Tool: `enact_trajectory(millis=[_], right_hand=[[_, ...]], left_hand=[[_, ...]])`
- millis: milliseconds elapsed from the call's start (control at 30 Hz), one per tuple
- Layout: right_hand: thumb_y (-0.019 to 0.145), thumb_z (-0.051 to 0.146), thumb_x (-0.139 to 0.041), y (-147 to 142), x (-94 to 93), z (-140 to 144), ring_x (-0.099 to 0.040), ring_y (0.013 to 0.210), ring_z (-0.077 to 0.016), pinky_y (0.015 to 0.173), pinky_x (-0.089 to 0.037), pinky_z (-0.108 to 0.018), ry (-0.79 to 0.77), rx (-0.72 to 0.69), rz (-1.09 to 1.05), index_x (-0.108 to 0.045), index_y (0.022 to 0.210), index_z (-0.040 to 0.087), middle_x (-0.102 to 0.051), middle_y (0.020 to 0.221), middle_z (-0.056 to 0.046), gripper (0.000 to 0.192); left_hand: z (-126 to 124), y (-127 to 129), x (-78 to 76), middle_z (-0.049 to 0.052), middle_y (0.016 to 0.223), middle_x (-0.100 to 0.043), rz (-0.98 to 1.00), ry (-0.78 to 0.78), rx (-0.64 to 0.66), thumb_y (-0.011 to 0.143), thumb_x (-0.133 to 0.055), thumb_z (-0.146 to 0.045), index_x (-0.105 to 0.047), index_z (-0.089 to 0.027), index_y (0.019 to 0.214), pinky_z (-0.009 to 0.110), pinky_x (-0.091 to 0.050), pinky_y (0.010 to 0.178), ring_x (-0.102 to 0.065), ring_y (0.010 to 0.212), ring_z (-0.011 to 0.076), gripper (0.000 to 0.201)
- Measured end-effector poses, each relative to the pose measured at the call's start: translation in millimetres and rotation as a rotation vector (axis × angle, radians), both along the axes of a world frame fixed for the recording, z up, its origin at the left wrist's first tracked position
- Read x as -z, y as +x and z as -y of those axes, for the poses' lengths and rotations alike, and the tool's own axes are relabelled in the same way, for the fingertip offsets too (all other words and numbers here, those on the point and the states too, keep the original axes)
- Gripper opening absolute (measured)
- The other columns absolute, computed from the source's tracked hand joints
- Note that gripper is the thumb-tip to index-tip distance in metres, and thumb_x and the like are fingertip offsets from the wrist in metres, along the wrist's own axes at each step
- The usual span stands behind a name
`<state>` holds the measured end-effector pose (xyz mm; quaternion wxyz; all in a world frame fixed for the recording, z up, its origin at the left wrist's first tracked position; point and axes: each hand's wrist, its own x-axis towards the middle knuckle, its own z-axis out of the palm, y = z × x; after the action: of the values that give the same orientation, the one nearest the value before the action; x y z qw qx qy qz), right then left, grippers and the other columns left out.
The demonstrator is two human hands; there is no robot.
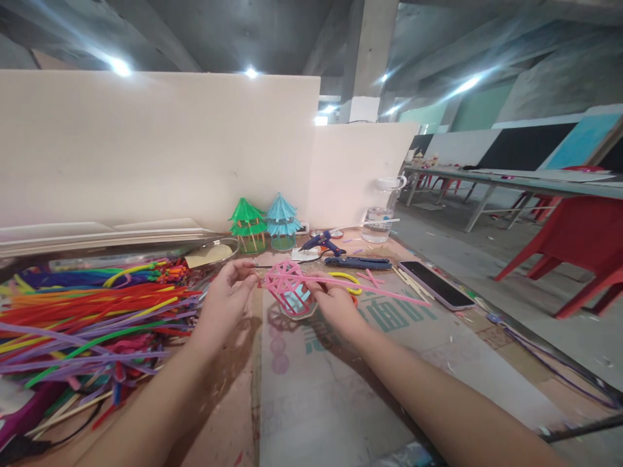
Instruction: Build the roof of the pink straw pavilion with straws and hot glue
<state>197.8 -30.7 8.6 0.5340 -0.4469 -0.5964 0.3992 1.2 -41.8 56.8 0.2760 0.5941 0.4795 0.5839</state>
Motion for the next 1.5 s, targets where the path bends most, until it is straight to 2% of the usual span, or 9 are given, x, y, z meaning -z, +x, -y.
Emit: enact_trajectory(millis=[467,633,733,867,933,1067,1167,1300,1500], right_hand=[[0.076,0.05,-0.056,-1.9,3.5,-3.0,-0.055,0.065,-0.0182,0.065,-0.045,-0.031,0.004,0.0,-0.033,-0.066,0.077,0.021,-0.064,0.069,-0.001,0.031],[0.074,0.054,-0.057,-1.8,2.0,-1.2,-0.057,0.069,-0.0197,0.065,-0.047,-0.031,-0.001,-0.012,-0.059,-0.068,0.086,0.021,-0.067,0.077,-0.003,0.036],[0.075,0.054,-0.059,-1.6,1.4,0.9,-0.058,0.068,-0.0207,0.066,-0.048,-0.032,0.001,-0.004,-0.062,-0.069,0.083,0.021,-0.067,0.075,-0.004,0.036],[0.073,0.057,-0.062,-2.8,2.5,2.7,-0.057,0.065,-0.0213,0.063,-0.048,-0.032,0.011,-0.01,-0.064,-0.068,0.08,0.022,-0.065,0.07,-0.003,0.036],[0.072,0.057,-0.062,-3.9,3.5,3.2,-0.055,0.062,-0.0209,0.062,-0.048,-0.032,0.007,-0.003,-0.053,-0.067,0.078,0.022,-0.063,0.066,-0.002,0.036],[0.072,0.059,-0.059,-5.8,5.5,4.1,-0.055,0.06,-0.0213,0.061,-0.047,-0.033,0.008,-0.006,-0.035,-0.063,0.075,0.025,-0.059,0.064,-0.001,0.034],[0.074,0.06,-0.057,-6.4,7.3,3.6,-0.053,0.06,-0.0208,0.061,-0.046,-0.033,0.032,-0.008,-0.014,-0.059,0.071,0.025,-0.057,0.062,0.0,0.035],[0.074,0.064,-0.057,-6.5,9.6,1.3,-0.052,0.06,-0.0208,0.061,-0.044,-0.032,0.036,-0.025,-0.003,-0.056,0.069,0.026,-0.054,0.06,0.0,0.039],[0.074,0.065,-0.058,-8.3,8.4,3.1,-0.054,0.065,-0.0214,0.063,-0.045,-0.033,0.04,-0.046,0.001,-0.06,0.074,0.026,-0.058,0.065,-0.001,0.039]], left_hand=[[-0.4,-8.3,5.0,0.001,0.078,-0.066,-0.123,-0.003,-0.059,0.064,-0.059,-0.036,-0.06,-0.021,0.076,0.031,-0.045,0.073,-0.061,0.078,0.0201,0.02],[0.0,-14.2,3.6,-0.004,0.054,-0.048,-0.128,0.042,-0.034,0.067,-0.046,-0.03,-0.047,-0.024,0.059,0.027,-0.038,0.056,-0.048,0.056,0.0159,0.01],[-0.9,-14.8,5.0,-0.006,0.054,-0.043,-0.133,0.057,-0.075,0.073,-0.045,-0.03,-0.049,-0.024,0.067,0.026,-0.034,0.052,-0.043,0.052,0.0148,0.01],[-1.0,-11.8,11.8,-0.006,0.059,-0.051,-0.167,0.06,-0.109,0.083,-0.048,-0.036,-0.058,-0.022,0.089,0.026,-0.04,0.055,-0.05,0.054,0.0156,0.019],[-1.8,-11.3,16.9,-0.004,0.06,-0.055,-0.189,0.047,-0.114,0.083,-0.053,-0.037,-0.061,-0.021,0.09,0.027,-0.043,0.057,-0.053,0.055,0.0165,0.019],[-6.4,-15.7,25.9,0.0,0.07,-0.064,-0.199,0.014,-0.128,0.083,-0.056,-0.035,-0.065,-0.021,0.092,0.033,-0.05,0.068,-0.062,0.067,0.0207,0.019],[-12.0,-21.8,28.3,0.006,0.09,-0.068,-0.196,0.008,-0.136,0.081,-0.055,-0.029,-0.065,-0.02,0.099,0.042,-0.05,0.087,-0.066,0.09,0.0255,0.022],[-18.5,-26.1,30.6,0.013,0.126,-0.06,-0.196,0.023,-0.123,0.068,-0.065,-0.02,-0.061,-0.02,0.117,0.048,-0.037,0.11,-0.052,0.127,0.0297,0.049],[-11.7,-12.2,46.4,0.017,0.132,-0.062,-0.162,-0.152,0.107,0.052,-0.083,-0.02,-0.056,-0.023,0.127,0.048,-0.052,0.098,-0.058,0.124,0.0356,0.08]])
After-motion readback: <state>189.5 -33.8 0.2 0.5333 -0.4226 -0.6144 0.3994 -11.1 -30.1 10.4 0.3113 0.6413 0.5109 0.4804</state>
